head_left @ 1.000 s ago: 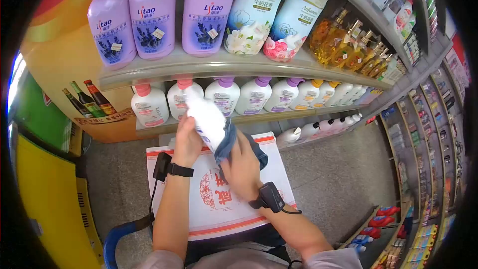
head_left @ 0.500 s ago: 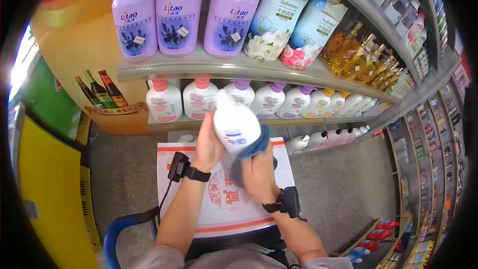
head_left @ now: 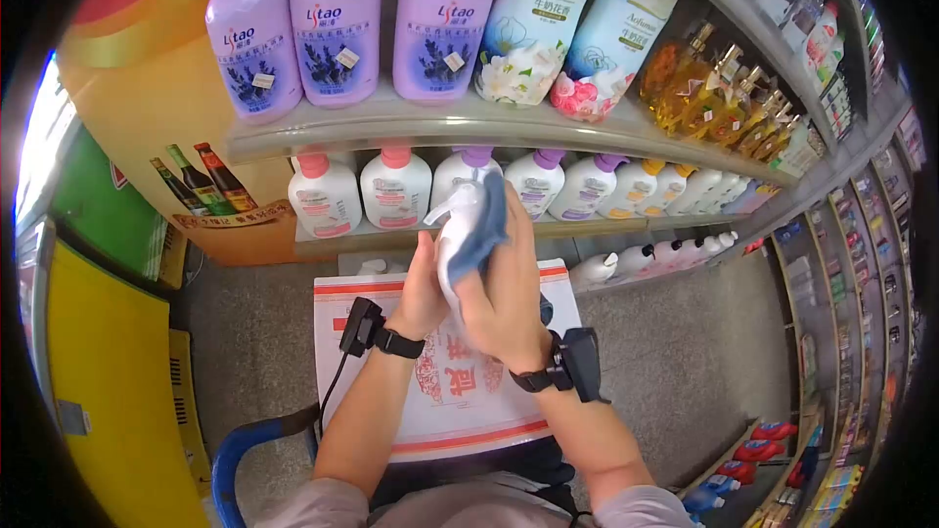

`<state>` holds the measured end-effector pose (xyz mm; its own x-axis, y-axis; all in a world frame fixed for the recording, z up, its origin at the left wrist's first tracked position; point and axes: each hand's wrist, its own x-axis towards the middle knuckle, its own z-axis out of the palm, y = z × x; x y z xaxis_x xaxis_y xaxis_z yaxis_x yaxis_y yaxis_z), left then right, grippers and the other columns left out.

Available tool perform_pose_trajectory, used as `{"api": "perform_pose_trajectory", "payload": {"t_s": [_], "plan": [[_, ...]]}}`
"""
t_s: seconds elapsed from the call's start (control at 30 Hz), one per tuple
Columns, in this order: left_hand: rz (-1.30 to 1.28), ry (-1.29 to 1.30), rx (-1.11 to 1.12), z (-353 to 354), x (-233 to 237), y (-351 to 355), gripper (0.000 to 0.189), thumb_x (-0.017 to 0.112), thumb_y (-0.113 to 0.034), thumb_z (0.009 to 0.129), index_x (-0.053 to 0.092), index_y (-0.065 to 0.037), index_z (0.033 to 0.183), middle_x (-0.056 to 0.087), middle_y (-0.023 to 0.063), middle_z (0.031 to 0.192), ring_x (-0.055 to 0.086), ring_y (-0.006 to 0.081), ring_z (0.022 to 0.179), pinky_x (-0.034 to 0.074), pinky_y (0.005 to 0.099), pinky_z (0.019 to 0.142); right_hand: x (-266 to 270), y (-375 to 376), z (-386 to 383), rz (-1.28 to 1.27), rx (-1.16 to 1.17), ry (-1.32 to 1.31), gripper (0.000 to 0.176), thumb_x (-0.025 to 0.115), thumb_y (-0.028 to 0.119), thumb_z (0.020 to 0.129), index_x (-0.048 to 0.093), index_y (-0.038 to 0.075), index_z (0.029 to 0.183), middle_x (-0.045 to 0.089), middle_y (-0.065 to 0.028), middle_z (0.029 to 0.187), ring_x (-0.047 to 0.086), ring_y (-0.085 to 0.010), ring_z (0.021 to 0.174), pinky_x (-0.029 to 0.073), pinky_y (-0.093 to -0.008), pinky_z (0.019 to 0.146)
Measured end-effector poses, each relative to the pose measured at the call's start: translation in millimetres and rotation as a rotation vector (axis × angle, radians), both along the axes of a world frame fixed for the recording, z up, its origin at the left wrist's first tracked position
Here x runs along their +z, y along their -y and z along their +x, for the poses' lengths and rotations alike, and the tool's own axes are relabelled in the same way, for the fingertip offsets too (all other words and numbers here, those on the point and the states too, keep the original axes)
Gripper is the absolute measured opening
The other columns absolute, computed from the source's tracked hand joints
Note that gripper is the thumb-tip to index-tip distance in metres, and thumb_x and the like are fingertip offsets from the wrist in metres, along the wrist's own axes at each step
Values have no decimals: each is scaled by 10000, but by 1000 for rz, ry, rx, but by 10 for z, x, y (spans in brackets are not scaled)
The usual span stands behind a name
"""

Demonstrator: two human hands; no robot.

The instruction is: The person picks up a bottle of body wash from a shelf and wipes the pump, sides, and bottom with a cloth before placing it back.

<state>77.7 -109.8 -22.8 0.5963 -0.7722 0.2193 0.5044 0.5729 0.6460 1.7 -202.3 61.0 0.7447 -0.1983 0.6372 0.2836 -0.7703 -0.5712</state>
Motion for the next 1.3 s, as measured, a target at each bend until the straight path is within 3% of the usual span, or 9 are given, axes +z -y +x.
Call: {"api": "perform_pose_trajectory", "payload": {"t_s": [0.2, 0.43, 0.57, 0.7, 0.73, 0.87, 1.13, 1.23, 1.3], "plan": [[-12, -70, 81, 32, -70, -17, 649, 303, -539, 1054, 419, -55, 1470, 487, 99, 1471, 480, 252, 1338, 369, 424, 1138, -72, -111, 140, -14, -112, -26, 868, 783, 410, 738, 447, -37, 1402, 486, -244, 1403, 468, -437, 1277, 379, -507, 1055], [-116, -239, -30, 87, -328, -26, 762, 411, -615, 975, 377, -64, 1501, 448, 125, 1506, 479, 285, 1353, 377, 444, 1146, -158, -88, 145, 2, -48, 7, 833, 826, 376, 687, 503, -8, 1352, 554, -233, 1298, 569, -429, 1132, 467, -487, 969], [10, -226, 37, 66, -146, 7, 848, 311, -698, 957, 389, -43, 1489, 490, 174, 1456, 518, 307, 1313, 397, 445, 1125, -248, -45, 133, 153, -71, 133, 748, 904, 247, 607, 540, 16, 1219, 479, -210, 1319, 517, -391, 1195, 443, -467, 1002], [-87, -274, -23, 96, -212, 17, 922, 318, -758, 911, 403, -27, 1467, 509, 197, 1421, 531, 333, 1286, 412, 458, 1109, -511, 26, 205, 312, 55, 293, 638, 982, 197, 524, 467, 82, 883, 450, -144, 1158, 516, -322, 1134, 451, -441, 975], [-112, -297, -47, 98, -197, 11, 933, 326, -766, 901, 406, -24, 1462, 512, 200, 1414, 535, 339, 1278, 415, 461, 1106, -382, -16, 150, 199, 2, 269, 594, 979, 157, 549, 409, 99, 706, 460, -103, 1012, 534, -272, 998, 476, -394, 855], [-75, -377, -24, 129, -241, 5, 901, 365, -729, 908, 412, -14, 1454, 522, 211, 1401, 548, 350, 1251, 430, 476, 1085, -460, -54, 121, 144, 15, 316, 626, 938, 58, 607, 317, 107, 559, 453, -47, 813, 472, -234, 785, 386, -338, 657], [-83, -298, -24, 137, -198, -14, 923, 431, -750, 883, 428, -13, 1437, 552, 183, 1363, 563, 314, 1226, 438, 449, 1067, -501, -68, 112, 241, -5, 274, 637, 923, 24, 618, 294, 104, 552, 405, -19, 731, 372, -194, 685, 281, -309, 595], [-103, -333, -29, 132, -205, -12, 908, 448, -743, 884, 436, -16, 1429, 563, 171, 1349, 570, 299, 1212, 443, 437, 1059, -482, -39, 46, 201, -7, 176, 673, 919, -2, 616, 256, 117, 600, 403, -18, 769, 419, -178, 722, 363, -297, 651], [-114, -358, -29, 130, -206, -20, 892, 442, -732, 893, 437, -19, 1430, 566, 168, 1349, 573, 296, 1209, 442, 437, 1061, -481, -2, 42, 189, 63, 203, 646, 889, 129, 702, 252, 107, 600, 395, -22, 748, 411, -182, 712, 350, -304, 641]]}}
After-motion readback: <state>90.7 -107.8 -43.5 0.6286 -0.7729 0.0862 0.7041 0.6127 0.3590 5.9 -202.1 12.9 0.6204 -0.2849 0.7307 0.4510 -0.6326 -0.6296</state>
